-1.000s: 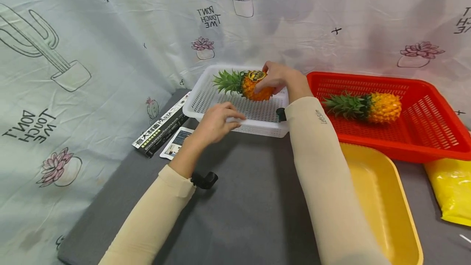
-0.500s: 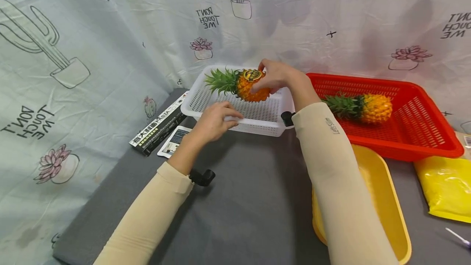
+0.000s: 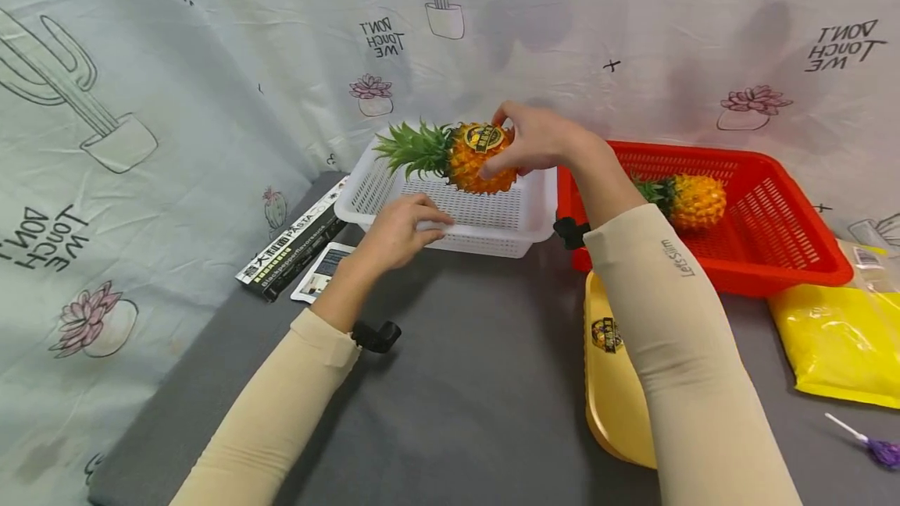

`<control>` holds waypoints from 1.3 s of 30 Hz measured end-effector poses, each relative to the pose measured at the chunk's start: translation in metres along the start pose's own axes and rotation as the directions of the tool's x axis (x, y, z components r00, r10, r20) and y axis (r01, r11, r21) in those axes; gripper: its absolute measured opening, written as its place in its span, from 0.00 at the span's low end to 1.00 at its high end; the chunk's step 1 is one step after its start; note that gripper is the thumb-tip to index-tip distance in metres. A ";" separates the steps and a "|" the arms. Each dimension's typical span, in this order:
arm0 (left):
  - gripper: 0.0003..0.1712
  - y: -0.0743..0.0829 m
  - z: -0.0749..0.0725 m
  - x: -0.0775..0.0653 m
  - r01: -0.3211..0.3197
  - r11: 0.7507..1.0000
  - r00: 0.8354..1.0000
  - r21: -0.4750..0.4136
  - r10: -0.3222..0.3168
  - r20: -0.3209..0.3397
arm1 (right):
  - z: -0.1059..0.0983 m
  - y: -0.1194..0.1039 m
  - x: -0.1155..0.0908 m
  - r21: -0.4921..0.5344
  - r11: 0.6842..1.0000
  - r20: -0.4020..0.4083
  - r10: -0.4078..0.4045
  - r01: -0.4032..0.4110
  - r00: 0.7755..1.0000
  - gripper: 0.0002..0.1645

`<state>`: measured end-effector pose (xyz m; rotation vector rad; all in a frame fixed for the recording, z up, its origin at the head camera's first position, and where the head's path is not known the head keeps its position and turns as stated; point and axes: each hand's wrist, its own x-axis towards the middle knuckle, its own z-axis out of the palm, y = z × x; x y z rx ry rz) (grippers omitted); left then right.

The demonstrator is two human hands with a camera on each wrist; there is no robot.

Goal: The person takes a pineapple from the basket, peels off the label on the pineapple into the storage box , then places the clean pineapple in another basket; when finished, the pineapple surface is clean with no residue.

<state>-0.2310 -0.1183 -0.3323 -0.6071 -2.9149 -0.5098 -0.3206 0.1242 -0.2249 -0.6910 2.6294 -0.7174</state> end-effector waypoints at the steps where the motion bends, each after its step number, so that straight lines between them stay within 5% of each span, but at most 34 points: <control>1: 0.14 -0.001 0.000 0.000 -0.002 1.000 1.000 -0.001 0.002 -0.002 | -0.001 -0.001 -0.004 0.009 1.000 0.000 0.008 -0.008 1.000 0.55; 19: 0.12 -0.004 0.002 0.002 -0.064 0.997 0.997 -0.037 0.063 -0.041 | -0.005 0.002 -0.083 -0.029 1.000 -0.088 0.008 -0.011 0.996 0.51; 26: 0.12 -0.005 0.000 0.001 -0.029 0.998 1.000 -0.062 0.028 -0.014 | 0.006 0.007 -0.114 -0.002 1.000 -0.105 -0.003 0.002 0.994 0.50; 30: 0.15 -0.005 -0.002 0.000 -0.026 0.997 0.998 -0.066 0.023 -0.055 | 0.015 0.008 -0.126 0.008 1.000 -0.095 -0.016 0.017 0.995 0.48; 35: 0.17 -0.005 -0.001 -0.006 -0.125 0.992 0.982 -0.006 0.123 -0.146 | 0.024 0.012 -0.135 -0.003 0.998 -0.082 -0.060 0.060 0.995 0.45; 39: 0.14 -0.003 -0.001 -0.007 -0.180 0.979 0.974 0.095 0.191 -0.125 | 0.029 0.016 -0.143 0.010 0.998 -0.060 -0.064 0.064 0.996 0.44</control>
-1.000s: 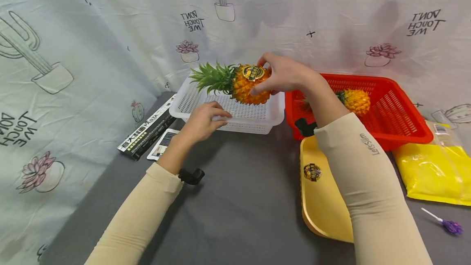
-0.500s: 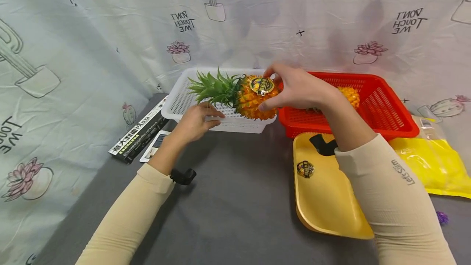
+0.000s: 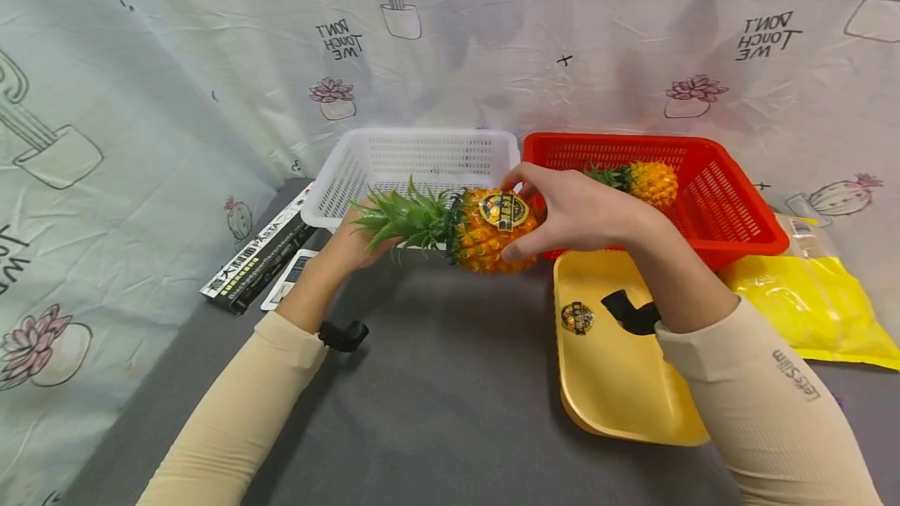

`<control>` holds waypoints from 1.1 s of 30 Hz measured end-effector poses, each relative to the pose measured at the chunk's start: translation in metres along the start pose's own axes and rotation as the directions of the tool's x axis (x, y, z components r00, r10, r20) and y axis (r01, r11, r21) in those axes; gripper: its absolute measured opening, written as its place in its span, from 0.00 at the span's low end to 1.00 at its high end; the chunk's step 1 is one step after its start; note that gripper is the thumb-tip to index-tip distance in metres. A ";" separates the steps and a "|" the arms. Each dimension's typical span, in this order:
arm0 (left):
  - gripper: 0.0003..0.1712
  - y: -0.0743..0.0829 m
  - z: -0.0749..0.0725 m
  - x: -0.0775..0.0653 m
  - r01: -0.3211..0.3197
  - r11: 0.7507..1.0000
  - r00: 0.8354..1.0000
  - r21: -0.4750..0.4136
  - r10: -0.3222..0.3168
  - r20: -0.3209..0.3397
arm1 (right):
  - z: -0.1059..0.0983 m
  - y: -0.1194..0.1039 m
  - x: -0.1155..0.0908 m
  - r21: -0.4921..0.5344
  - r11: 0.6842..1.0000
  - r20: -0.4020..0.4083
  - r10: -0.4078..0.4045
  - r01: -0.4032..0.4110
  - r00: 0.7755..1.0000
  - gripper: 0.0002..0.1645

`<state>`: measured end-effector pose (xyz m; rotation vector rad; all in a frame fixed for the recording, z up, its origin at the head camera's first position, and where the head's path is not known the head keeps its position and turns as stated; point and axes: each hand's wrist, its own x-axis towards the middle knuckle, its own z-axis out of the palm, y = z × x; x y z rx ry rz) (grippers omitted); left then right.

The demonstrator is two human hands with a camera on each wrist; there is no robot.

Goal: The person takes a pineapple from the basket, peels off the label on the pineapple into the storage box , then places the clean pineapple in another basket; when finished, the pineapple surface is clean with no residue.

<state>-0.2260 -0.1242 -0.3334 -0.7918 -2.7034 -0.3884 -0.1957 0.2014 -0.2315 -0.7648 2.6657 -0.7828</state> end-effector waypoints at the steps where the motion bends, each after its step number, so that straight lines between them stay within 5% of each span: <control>1: 0.13 0.000 0.000 0.001 0.014 1.000 1.000 -0.001 -0.014 0.027 | 0.001 0.001 -0.002 0.005 1.000 0.010 -0.005 0.005 1.000 0.44; 5: 0.13 0.001 -0.001 0.008 0.122 0.990 0.985 -0.076 -0.111 0.133 | 0.003 0.007 -0.008 -0.007 1.000 0.045 -0.018 0.019 0.999 0.45; 8: 0.15 0.001 -0.002 0.010 0.142 0.985 0.978 -0.095 -0.125 0.166 | 0.004 0.011 -0.010 -0.031 0.999 0.088 -0.016 0.019 0.996 0.46; 16: 0.14 0.003 0.000 0.011 0.161 0.979 0.977 -0.122 -0.141 0.161 | 0.018 0.022 -0.005 -0.043 0.999 0.197 -0.004 0.012 0.980 0.46; 33: 0.14 0.005 -0.002 0.011 0.196 0.971 0.968 -0.138 -0.168 0.187 | 0.051 0.030 0.027 -0.021 0.999 0.250 0.043 -0.039 0.967 0.44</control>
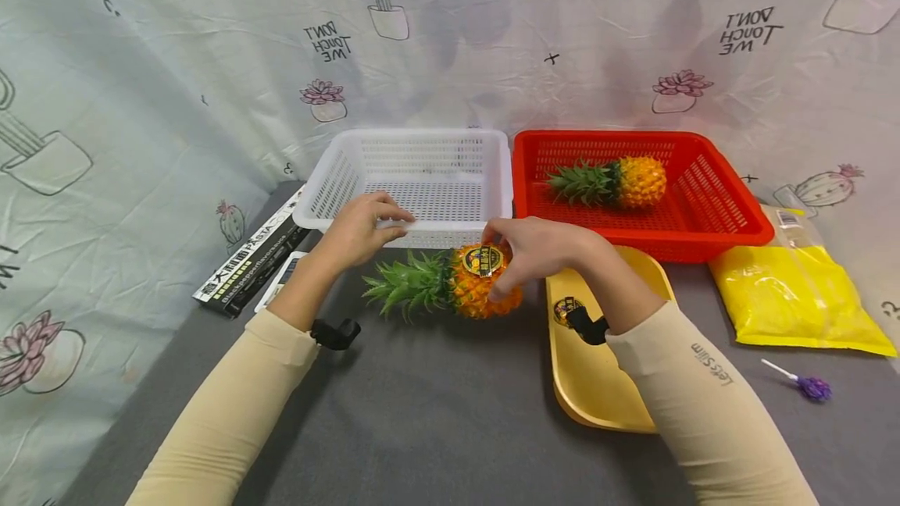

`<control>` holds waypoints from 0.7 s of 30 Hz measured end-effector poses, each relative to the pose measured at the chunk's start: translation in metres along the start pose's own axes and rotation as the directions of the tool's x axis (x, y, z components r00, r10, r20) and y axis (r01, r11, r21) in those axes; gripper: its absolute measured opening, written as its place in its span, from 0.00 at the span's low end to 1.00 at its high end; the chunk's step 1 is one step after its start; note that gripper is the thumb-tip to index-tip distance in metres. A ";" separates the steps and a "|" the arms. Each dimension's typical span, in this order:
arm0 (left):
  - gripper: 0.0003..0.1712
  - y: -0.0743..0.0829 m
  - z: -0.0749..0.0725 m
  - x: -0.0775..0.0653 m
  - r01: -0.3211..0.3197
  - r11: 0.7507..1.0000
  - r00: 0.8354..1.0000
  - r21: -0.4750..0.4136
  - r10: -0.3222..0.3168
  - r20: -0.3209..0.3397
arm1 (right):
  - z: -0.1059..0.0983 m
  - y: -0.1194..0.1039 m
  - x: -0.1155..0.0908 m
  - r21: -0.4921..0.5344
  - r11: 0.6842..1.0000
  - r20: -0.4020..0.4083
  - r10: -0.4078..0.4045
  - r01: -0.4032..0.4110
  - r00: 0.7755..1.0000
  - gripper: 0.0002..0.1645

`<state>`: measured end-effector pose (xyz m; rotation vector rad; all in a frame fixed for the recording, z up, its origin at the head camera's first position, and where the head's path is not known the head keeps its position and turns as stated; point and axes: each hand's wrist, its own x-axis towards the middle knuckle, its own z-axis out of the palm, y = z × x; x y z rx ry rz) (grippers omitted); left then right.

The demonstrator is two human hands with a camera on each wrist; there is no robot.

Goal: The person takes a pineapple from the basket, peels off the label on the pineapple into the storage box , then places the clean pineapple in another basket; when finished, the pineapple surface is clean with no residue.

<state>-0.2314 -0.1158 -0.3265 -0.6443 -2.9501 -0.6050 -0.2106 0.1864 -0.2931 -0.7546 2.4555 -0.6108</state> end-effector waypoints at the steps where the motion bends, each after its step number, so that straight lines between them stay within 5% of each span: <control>1: 0.14 0.000 0.000 0.000 -0.002 1.000 1.000 0.003 0.002 0.000 | 0.001 0.000 0.002 0.002 1.000 0.002 0.003 -0.003 1.000 0.44; 21: 0.14 -0.002 0.000 0.001 0.006 1.000 1.000 0.011 -0.006 0.000 | 0.024 0.003 0.025 -0.017 1.000 0.020 0.019 -0.019 1.000 0.47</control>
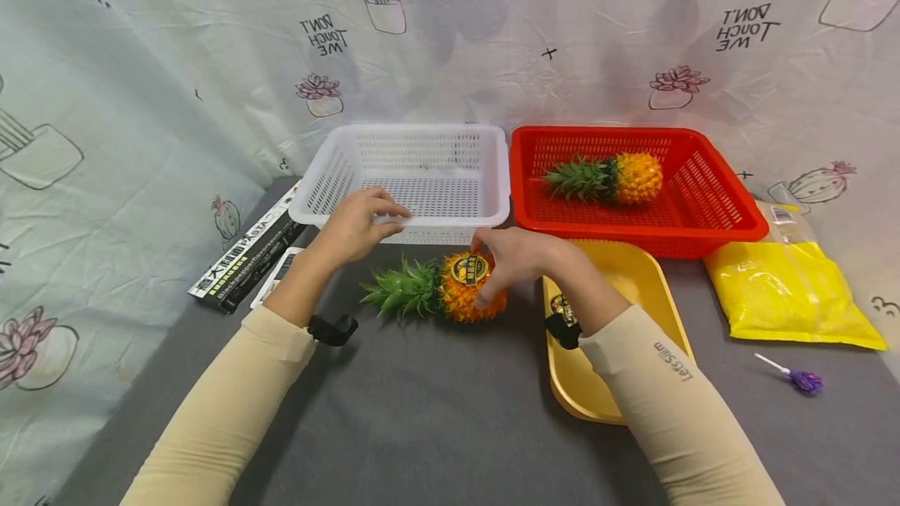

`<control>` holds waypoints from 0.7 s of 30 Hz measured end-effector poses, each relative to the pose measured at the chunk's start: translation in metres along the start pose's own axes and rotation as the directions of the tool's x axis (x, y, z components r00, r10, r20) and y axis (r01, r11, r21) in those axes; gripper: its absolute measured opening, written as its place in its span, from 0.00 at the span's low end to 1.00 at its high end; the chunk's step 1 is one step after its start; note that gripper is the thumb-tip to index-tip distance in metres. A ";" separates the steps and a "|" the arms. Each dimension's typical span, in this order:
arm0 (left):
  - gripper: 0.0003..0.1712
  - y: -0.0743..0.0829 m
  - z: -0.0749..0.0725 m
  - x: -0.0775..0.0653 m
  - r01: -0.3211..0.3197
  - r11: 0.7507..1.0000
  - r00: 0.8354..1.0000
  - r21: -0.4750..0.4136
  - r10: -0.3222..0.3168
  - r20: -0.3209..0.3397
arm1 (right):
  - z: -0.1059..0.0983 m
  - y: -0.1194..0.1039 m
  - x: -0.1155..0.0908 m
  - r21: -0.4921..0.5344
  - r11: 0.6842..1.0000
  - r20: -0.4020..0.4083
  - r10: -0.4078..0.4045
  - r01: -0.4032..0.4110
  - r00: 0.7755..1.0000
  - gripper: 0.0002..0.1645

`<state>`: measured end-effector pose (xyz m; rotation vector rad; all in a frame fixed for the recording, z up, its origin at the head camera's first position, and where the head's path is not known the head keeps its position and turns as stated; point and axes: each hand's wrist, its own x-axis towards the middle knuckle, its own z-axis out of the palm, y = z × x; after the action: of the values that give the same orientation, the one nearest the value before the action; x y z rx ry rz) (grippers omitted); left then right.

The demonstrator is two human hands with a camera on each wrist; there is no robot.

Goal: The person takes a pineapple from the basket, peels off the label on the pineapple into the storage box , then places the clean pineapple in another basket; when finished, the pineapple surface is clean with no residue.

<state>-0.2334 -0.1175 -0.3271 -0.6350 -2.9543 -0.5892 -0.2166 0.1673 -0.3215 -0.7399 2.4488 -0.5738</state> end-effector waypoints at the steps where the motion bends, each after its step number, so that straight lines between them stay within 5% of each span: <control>1: 0.14 0.000 0.000 0.000 0.001 1.000 1.000 0.001 -0.001 -0.001 | 0.000 0.000 0.000 -0.001 1.000 0.001 0.003 -0.003 1.000 0.47; 21: 0.15 0.006 0.000 -0.002 -0.003 0.998 1.000 0.068 0.003 0.006 | 0.005 -0.008 0.001 -0.002 1.000 0.026 0.018 -0.018 1.000 0.50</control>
<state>-0.2290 -0.1134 -0.3248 -0.6357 -2.9638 -0.4856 -0.2111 0.1597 -0.3215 -0.7206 2.4305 -0.5517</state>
